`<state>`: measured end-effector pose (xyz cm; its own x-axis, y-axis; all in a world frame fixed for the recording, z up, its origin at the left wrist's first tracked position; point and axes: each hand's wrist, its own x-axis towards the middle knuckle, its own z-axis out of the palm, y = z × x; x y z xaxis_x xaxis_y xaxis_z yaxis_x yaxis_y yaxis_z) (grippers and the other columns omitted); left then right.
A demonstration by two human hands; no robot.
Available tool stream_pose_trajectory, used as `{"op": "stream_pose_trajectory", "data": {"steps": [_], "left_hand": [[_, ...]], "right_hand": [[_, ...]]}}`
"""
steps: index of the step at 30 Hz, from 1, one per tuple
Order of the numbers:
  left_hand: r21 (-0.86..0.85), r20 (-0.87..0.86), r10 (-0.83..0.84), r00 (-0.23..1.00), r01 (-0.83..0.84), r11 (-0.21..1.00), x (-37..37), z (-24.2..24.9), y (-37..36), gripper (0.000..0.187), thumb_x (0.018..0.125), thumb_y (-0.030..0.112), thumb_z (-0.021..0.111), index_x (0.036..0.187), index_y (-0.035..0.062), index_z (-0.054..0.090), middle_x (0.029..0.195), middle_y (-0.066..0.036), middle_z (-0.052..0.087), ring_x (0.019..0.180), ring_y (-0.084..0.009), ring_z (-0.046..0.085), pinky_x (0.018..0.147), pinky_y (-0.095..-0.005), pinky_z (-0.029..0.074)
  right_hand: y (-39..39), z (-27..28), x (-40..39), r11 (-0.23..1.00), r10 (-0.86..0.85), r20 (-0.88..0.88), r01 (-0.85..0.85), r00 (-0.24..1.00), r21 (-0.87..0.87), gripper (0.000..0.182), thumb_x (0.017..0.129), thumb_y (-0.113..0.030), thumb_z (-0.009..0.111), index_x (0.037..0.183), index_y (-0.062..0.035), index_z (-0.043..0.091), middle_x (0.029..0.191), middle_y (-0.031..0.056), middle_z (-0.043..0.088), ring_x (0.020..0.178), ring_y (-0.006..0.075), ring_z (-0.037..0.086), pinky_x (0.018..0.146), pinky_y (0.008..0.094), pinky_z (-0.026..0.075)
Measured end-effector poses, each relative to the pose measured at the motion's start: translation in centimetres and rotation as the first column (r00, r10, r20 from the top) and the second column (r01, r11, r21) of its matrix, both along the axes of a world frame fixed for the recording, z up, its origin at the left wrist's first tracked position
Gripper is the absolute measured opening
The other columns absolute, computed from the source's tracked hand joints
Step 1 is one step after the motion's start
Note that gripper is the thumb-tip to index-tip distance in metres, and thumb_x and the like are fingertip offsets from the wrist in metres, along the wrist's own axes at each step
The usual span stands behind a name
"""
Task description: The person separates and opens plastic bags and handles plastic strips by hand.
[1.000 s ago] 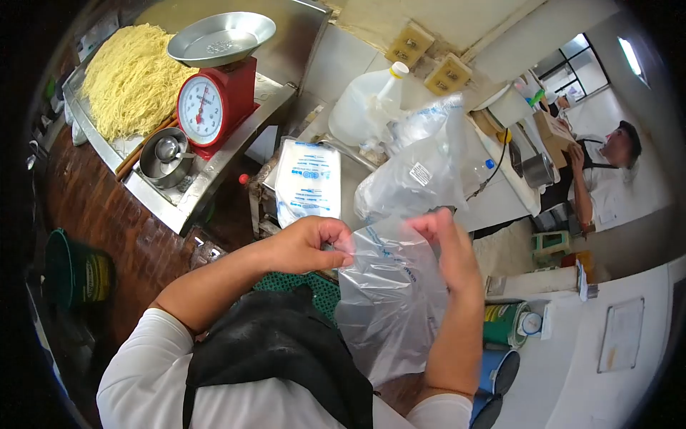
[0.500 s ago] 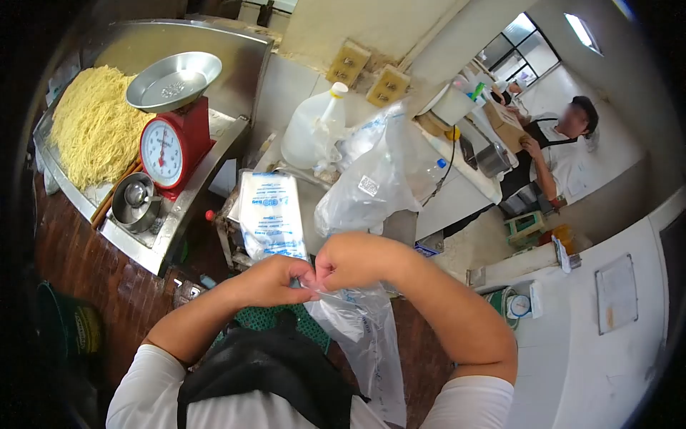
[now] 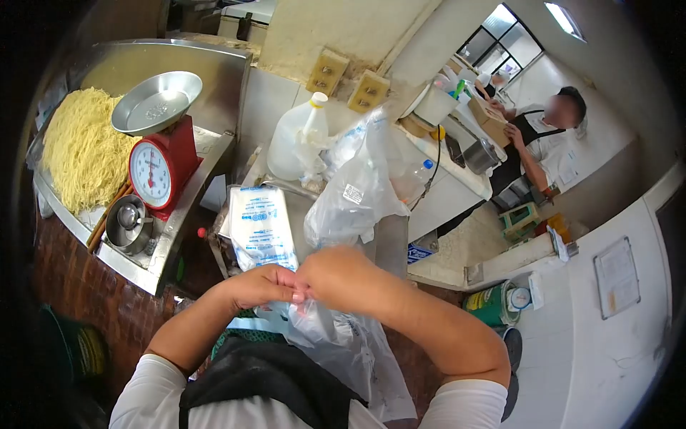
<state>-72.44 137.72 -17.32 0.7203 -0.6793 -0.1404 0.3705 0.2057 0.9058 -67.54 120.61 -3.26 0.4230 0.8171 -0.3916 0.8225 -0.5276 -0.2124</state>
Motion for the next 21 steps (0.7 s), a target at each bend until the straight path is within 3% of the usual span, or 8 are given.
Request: {"op": "stream_pose_trajectory", "data": {"steps": [3,6,9,12,15,18,21], "left_hand": [[0.016,-0.044,0.050,0.998,-0.049,0.999,0.1,0.6,0.2,0.025,0.088,0.031,0.066,0.105,0.0131,0.069,0.087,0.006,0.068,0.059,-0.0006,0.046,0.045,-0.0179,0.030],[0.013,-0.135,0.105,0.985,-0.104,0.994,0.2,0.4,0.0,0.024,0.089,0.028,0.066,0.106,0.0125,0.069,0.088,0.004,0.069,0.059,-0.0013,0.047,0.044,-0.0182,0.030],[-0.108,-0.261,0.146,0.954,-0.180,0.978,0.5,-0.4,-0.2,0.022,0.090,0.025,0.065,0.106,0.0104,0.068,0.089,0.001,0.069,0.056,-0.0029,0.048,0.042,-0.0188,0.030],[-0.195,-0.325,0.220,0.920,-0.293,0.936,0.3,-0.9,-0.7,0.020,0.090,0.023,0.064,0.103,0.0080,0.066,0.089,-0.002,0.068,0.053,-0.0042,0.047,0.040,-0.0191,0.031],[-0.190,-0.313,0.262,0.913,-0.331,0.924,0.0,-0.2,-1.1,0.018,0.090,0.022,0.065,0.098,0.0070,0.064,0.085,-0.002,0.066,0.051,-0.0046,0.047,0.039,-0.0191,0.031],[-0.210,-0.329,0.231,0.916,-0.310,0.927,0.0,-0.4,-1.1,0.017,0.089,0.022,0.066,0.094,0.0067,0.064,0.079,-0.002,0.065,0.047,-0.0049,0.045,0.038,-0.0194,0.030],[-0.230,-0.323,0.195,0.926,-0.276,0.933,0.1,-0.1,-0.8,0.017,0.089,0.023,0.066,0.092,0.0063,0.063,0.077,-0.002,0.065,0.044,-0.0056,0.043,0.037,-0.0198,0.030]], "right_hand": [[-0.6,-1.3,0.0,0.992,0.103,0.223,-0.117,0.969,0.052,0.010,0.079,-0.019,0.066,0.085,-0.0122,0.070,0.077,0.0116,0.066,0.075,0.0327,0.064,0.066,0.0427,0.050],[-0.2,-0.4,-0.3,0.982,0.069,0.171,-0.098,0.983,0.164,0.010,0.079,-0.017,0.064,0.086,-0.0113,0.068,0.077,0.0106,0.065,0.074,0.0322,0.064,0.068,0.0440,0.049],[0.9,-0.3,-1.0,0.865,0.025,0.569,-0.303,0.822,0.399,0.010,0.073,-0.016,0.068,0.077,-0.0068,0.067,0.081,0.0092,0.065,0.078,0.0294,0.065,0.075,0.0433,0.048],[1.0,1.1,-2.8,0.943,-0.102,0.610,-0.119,0.786,0.311,0.013,0.076,-0.021,0.067,0.077,-0.0074,0.066,0.082,0.0071,0.063,0.080,0.0274,0.063,0.075,0.0432,0.047],[0.5,0.6,-3.2,0.973,-0.213,0.415,0.155,0.884,0.169,0.014,0.079,-0.022,0.066,0.077,-0.0079,0.066,0.081,0.0076,0.063,0.080,0.0280,0.063,0.071,0.0434,0.046],[-0.9,-1.3,-2.0,0.960,-0.169,0.357,0.072,0.919,0.271,0.010,0.077,-0.022,0.069,0.076,-0.0123,0.067,0.075,0.0058,0.060,0.073,0.0280,0.062,0.062,0.0428,0.045],[-1.0,-0.9,-2.2,0.975,-0.133,0.386,0.050,0.913,0.218,0.009,0.079,-0.022,0.068,0.078,-0.0124,0.067,0.075,0.0052,0.061,0.073,0.0279,0.062,0.062,0.0426,0.045]]}}
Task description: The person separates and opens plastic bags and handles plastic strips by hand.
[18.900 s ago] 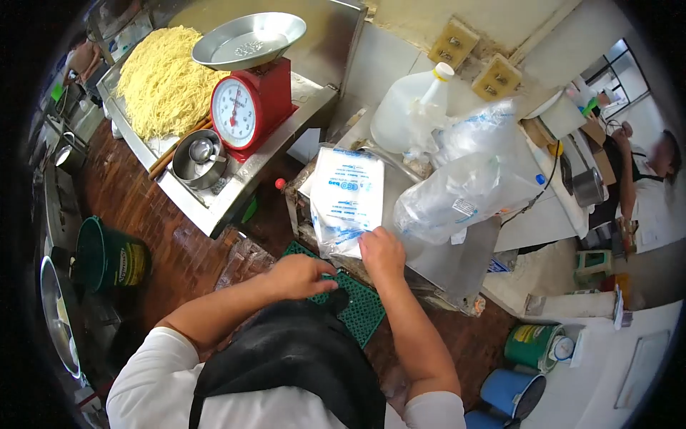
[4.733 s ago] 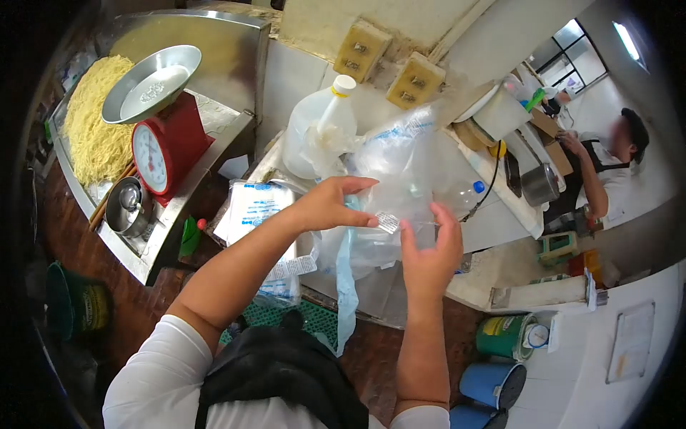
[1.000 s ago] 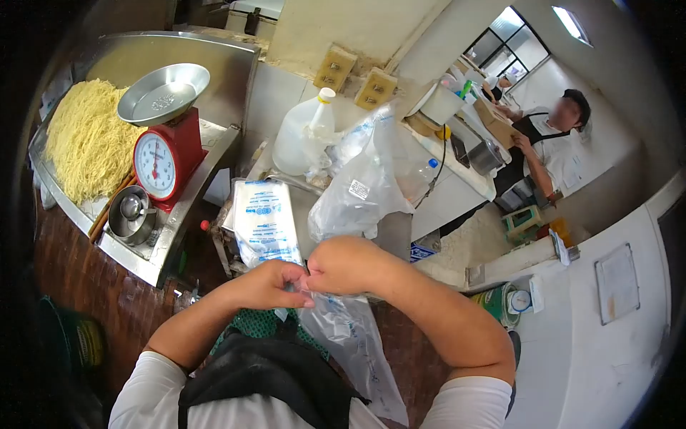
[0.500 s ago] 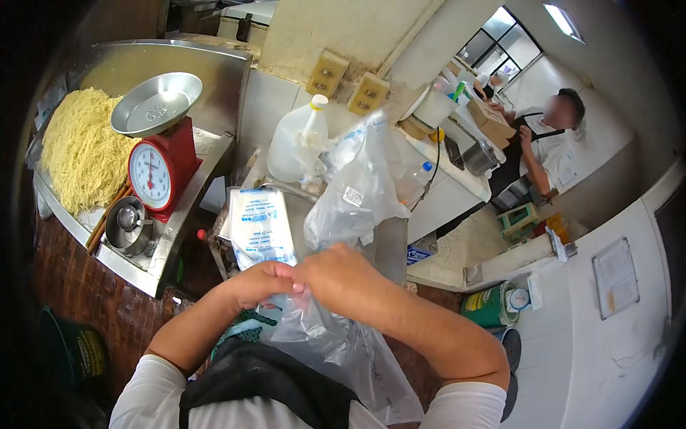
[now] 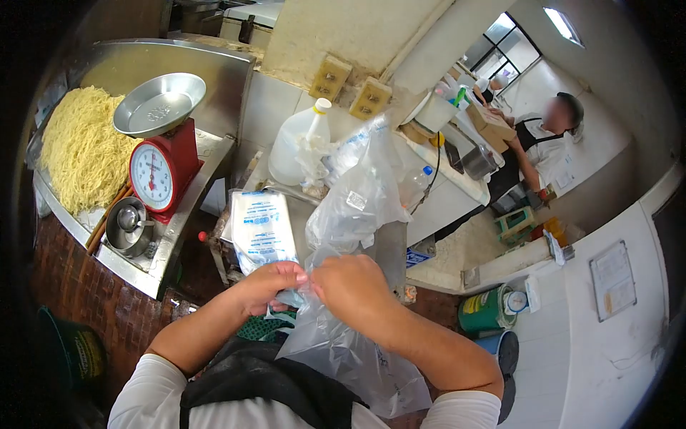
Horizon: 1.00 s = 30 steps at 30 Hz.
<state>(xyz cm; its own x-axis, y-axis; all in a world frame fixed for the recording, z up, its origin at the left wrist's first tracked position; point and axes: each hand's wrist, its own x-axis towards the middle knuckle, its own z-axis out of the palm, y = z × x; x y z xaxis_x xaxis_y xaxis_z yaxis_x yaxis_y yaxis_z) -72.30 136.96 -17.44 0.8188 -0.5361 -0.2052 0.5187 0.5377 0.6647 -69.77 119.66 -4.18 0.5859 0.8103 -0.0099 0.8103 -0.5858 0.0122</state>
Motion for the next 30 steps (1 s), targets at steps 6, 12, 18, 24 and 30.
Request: {"op": "stream_pose_trajectory", "data": {"steps": [6,12,18,24,30], "left_hand": [[0.033,0.037,-0.018,0.999,0.017,0.999,0.8,-0.1,0.8,0.016,0.091,0.022,0.064,0.090,0.0061,0.062,0.079,-0.003,0.064,0.043,-0.0064,0.042,0.038,-0.0206,0.031],[-0.096,-0.026,0.008,1.000,-0.010,0.995,0.6,-0.2,0.6,0.011,0.093,0.020,0.059,0.092,0.0092,0.058,0.082,-0.001,0.061,0.042,-0.0057,0.034,0.039,-0.0219,0.031],[-0.188,-0.221,0.055,0.974,-0.098,0.977,2.0,-1.5,1.1,0.016,0.092,0.026,0.055,0.092,0.0102,0.058,0.081,0.001,0.063,0.041,-0.0052,0.033,0.040,-0.0216,0.030],[-0.246,-0.262,0.070,0.963,-0.137,0.959,3.4,-4.2,0.8,0.015,0.092,0.024,0.052,0.092,0.0093,0.057,0.081,-0.002,0.064,0.038,-0.0057,0.033,0.034,-0.0226,0.027],[-0.081,-0.095,0.071,0.993,-0.079,0.994,2.0,2.7,-0.3,0.009,0.089,0.018,0.052,0.088,0.0088,0.055,0.078,-0.007,0.064,0.040,-0.0074,0.038,0.034,-0.0230,0.029]], "right_hand": [[0.0,0.1,-0.8,0.999,-0.007,-0.040,0.009,0.999,0.044,0.013,0.085,-0.019,0.061,0.079,-0.0090,0.066,0.078,0.0087,0.063,0.076,0.0311,0.062,0.067,0.0455,0.046],[-0.6,-0.7,-0.8,0.959,-0.177,-0.077,0.190,0.981,0.212,0.016,0.089,-0.021,0.058,0.091,-0.0077,0.065,0.085,0.0131,0.066,0.074,0.0372,0.063,0.064,0.0478,0.049],[-1.3,-0.2,-1.4,0.749,-0.206,-0.347,0.376,0.915,0.546,0.014,0.093,-0.015,0.056,0.097,-0.0038,0.062,0.090,0.0140,0.065,0.082,0.0307,0.064,0.074,0.0373,0.050],[-4.4,0.0,0.4,0.626,-0.329,-0.088,0.287,0.940,0.725,0.019,0.092,-0.016,0.058,0.106,-0.0018,0.056,0.102,0.0155,0.063,0.095,0.0301,0.061,0.088,0.0357,0.046],[-0.3,4.1,-2.0,0.984,-0.161,-0.164,0.172,0.973,0.052,0.040,0.083,-0.038,0.067,0.101,-0.0031,0.057,0.086,0.0159,0.065,0.086,0.0343,0.064,0.082,0.0409,0.048]]}}
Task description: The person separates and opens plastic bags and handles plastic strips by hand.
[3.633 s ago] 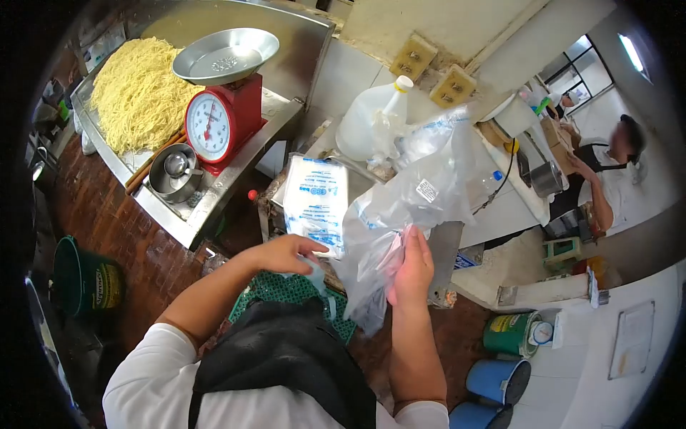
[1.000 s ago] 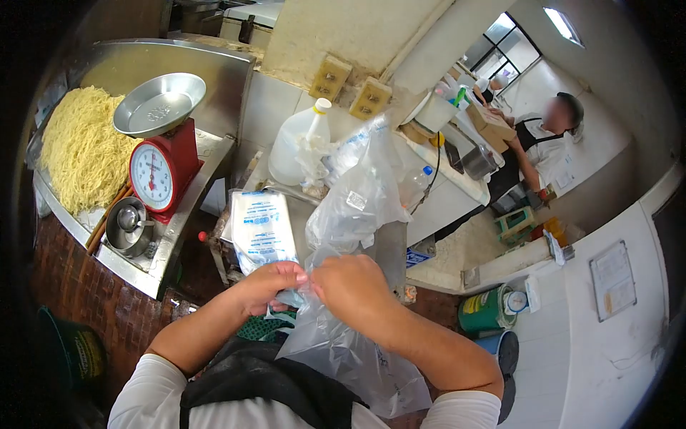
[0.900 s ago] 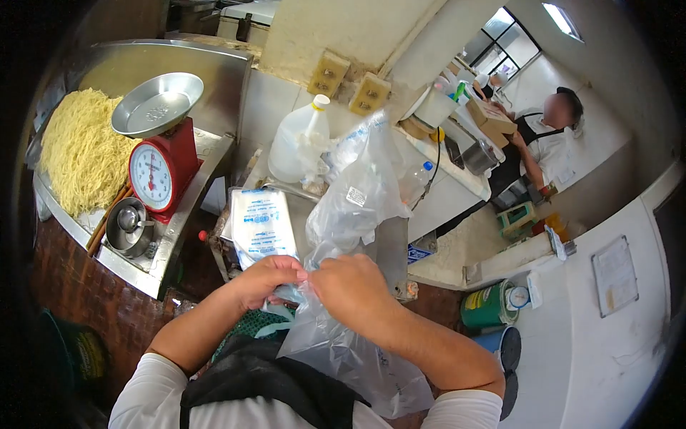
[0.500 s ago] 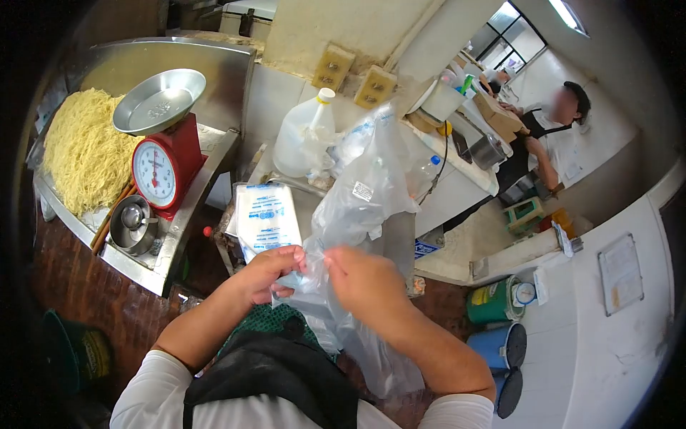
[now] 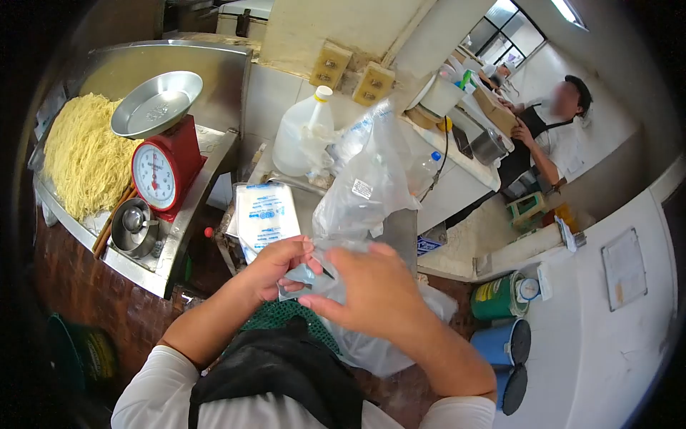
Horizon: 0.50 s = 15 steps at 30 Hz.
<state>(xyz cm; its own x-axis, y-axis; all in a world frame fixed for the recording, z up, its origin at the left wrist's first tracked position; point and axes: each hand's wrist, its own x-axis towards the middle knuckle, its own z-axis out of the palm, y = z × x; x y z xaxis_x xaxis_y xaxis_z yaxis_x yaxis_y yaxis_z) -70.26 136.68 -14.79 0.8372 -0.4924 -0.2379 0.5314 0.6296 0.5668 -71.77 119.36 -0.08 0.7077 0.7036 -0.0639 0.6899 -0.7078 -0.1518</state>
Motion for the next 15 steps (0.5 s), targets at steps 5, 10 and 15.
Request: {"op": "stream_pose_trajectory", "data": {"steps": [5,10,15], "left_hand": [[0.158,0.144,-0.053,0.988,0.030,0.987,-0.2,-1.7,-0.6,0.009,0.086,0.016,0.052,0.089,0.0093,0.055,0.078,-0.010,0.066,0.042,-0.0094,0.041,0.035,-0.0233,0.030],[0.092,-0.063,0.041,0.997,-0.035,0.995,0.8,-3.9,-0.1,0.009,0.084,0.019,0.055,0.086,0.0102,0.054,0.077,-0.010,0.066,0.038,-0.0083,0.034,0.035,-0.0232,0.030],[0.118,0.093,0.075,0.993,-0.086,0.989,1.4,-3.8,-0.5,0.010,0.082,0.020,0.057,0.082,0.0103,0.053,0.110,-0.014,0.067,0.047,-0.0074,0.040,0.038,-0.0212,0.029]], "right_hand": [[-1.5,-1.6,1.2,0.996,-0.042,-0.196,0.024,0.980,-0.090,0.046,0.079,-0.047,0.069,0.093,-0.0044,0.061,0.082,0.0173,0.064,0.078,0.0382,0.063,0.070,0.0473,0.049],[-2.0,-1.0,0.5,0.998,-0.027,-0.197,0.016,0.980,-0.055,0.041,0.081,-0.045,0.068,0.090,-0.0055,0.063,0.082,0.0163,0.065,0.078,0.0385,0.063,0.068,0.0473,0.049],[-3.5,-2.1,1.0,0.992,0.009,-0.207,-0.034,0.978,-0.121,0.038,0.085,-0.037,0.068,0.103,-0.0032,0.065,0.087,0.0161,0.067,0.081,0.0307,0.066,0.070,0.0380,0.051]]}}
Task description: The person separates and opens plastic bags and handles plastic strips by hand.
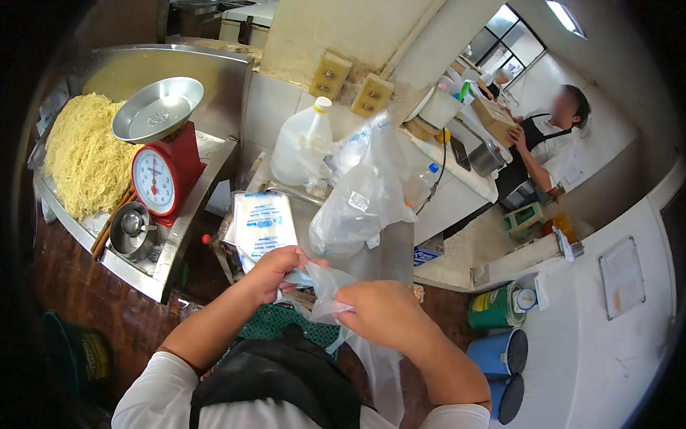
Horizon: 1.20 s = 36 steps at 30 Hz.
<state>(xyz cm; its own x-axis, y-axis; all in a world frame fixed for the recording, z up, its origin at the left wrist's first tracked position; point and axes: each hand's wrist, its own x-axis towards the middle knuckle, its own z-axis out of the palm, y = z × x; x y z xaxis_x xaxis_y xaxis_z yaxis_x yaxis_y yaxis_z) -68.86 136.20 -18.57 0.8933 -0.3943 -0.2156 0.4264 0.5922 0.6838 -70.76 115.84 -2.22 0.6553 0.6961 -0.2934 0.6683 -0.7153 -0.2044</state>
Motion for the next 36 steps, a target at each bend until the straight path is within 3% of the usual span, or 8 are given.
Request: {"op": "stream_pose_trajectory", "data": {"steps": [4,12,16,18,26,28,34,36], "left_hand": [[-0.517,0.320,-0.137,0.937,0.294,0.804,-0.4,2.4,0.5,0.050,0.081,0.024,0.068,0.126,0.0043,0.055,0.127,-0.015,0.060,0.074,-0.0092,0.060,0.050,-0.0192,0.043],[0.092,0.436,-0.683,0.586,0.725,0.682,-0.6,-0.3,-0.7,0.033,0.079,0.009,0.077,0.108,-0.0047,0.065,0.097,-0.009,0.070,0.084,-0.0135,0.064,0.076,-0.0302,0.050],[-0.020,0.359,-0.498,0.789,0.540,0.841,0.6,-1.3,1.1,0.022,0.078,0.016,0.077,0.084,-0.0041,0.069,0.086,-0.011,0.070,0.079,-0.0169,0.064,0.073,-0.0296,0.049],[-0.235,0.327,-0.186,0.927,0.270,0.934,1.7,-0.9,1.6,0.028,0.077,0.024,0.076,0.080,-0.0027,0.068,0.087,-0.018,0.070,0.076,-0.0248,0.066,0.069,-0.0308,0.049],[-0.375,0.306,0.208,0.929,-0.084,0.923,5.1,5.9,0.2,0.028,0.090,0.027,0.062,0.092,-0.0012,0.061,0.077,-0.010,0.063,0.048,-0.0108,0.052,0.039,-0.0209,0.037],[-0.459,0.302,0.161,0.939,-0.005,0.888,6.0,5.9,-0.1,0.027,0.093,0.026,0.057,0.094,-0.0006,0.058,0.081,-0.013,0.064,0.045,-0.0106,0.050,0.037,-0.0205,0.037],[0.186,0.364,-0.114,0.924,0.048,0.981,4.5,2.8,-4.8,0.022,0.092,0.025,0.060,0.095,0.0042,0.061,0.079,-0.006,0.062,0.067,-0.0169,0.061,0.062,-0.0306,0.052],[-0.043,0.301,-0.018,0.954,0.032,0.999,6.9,3.1,-3.9,0.021,0.091,0.026,0.061,0.095,0.0051,0.062,0.079,-0.005,0.062,0.064,-0.0156,0.060,0.058,-0.0295,0.051]], "right_hand": [[-0.6,-0.7,0.9,0.853,-0.068,-0.575,0.347,0.815,0.390,0.031,0.093,-0.031,0.061,0.096,-0.0007,0.064,0.078,0.0091,0.065,0.074,0.0177,0.064,0.068,0.0320,0.050],[-5.4,-4.6,4.1,0.130,0.001,-0.807,0.800,0.591,0.586,0.018,0.095,-0.018,0.060,0.107,-0.0033,0.059,0.087,0.0089,0.064,0.079,0.0210,0.064,0.075,0.0352,0.052],[-9.6,-8.3,6.3,-0.084,0.343,-0.754,0.818,0.560,0.569,0.032,0.085,-0.016,0.071,0.109,-0.0009,0.056,0.094,0.0103,0.061,0.082,0.0241,0.065,0.078,0.0396,0.053],[-10.4,-8.1,9.1,0.134,0.599,-0.648,0.739,0.471,0.661,0.045,0.081,-0.012,0.072,0.119,0.0012,0.053,0.102,0.0110,0.061,0.087,0.0230,0.064,0.081,0.0384,0.052],[-11.3,-0.8,9.9,0.336,0.286,-0.863,0.800,0.416,0.497,0.074,0.079,-0.015,0.074,0.140,0.0050,0.038,0.131,0.0198,0.056,0.109,0.0255,0.063,0.092,0.0361,0.050],[-10.3,-0.8,13.0,0.072,0.394,-0.919,0.997,-0.022,0.006,0.067,0.084,-0.014,0.069,0.142,-0.0006,0.037,0.137,0.0255,0.048,0.116,0.0315,0.058,0.095,0.0426,0.051],[-13.4,-5.0,17.0,0.039,0.685,-0.507,0.669,0.523,0.742,0.025,0.096,-0.030,0.050,0.111,-0.0116,0.056,0.109,0.0180,0.055,0.090,0.0288,0.057,0.076,0.0416,0.050],[-14.0,-4.3,19.0,0.075,0.615,-0.538,0.637,0.576,0.768,0.016,0.093,-0.022,0.055,0.093,-0.0060,0.056,0.091,0.0118,0.057,0.074,0.0210,0.054,0.066,0.0360,0.049]]}}
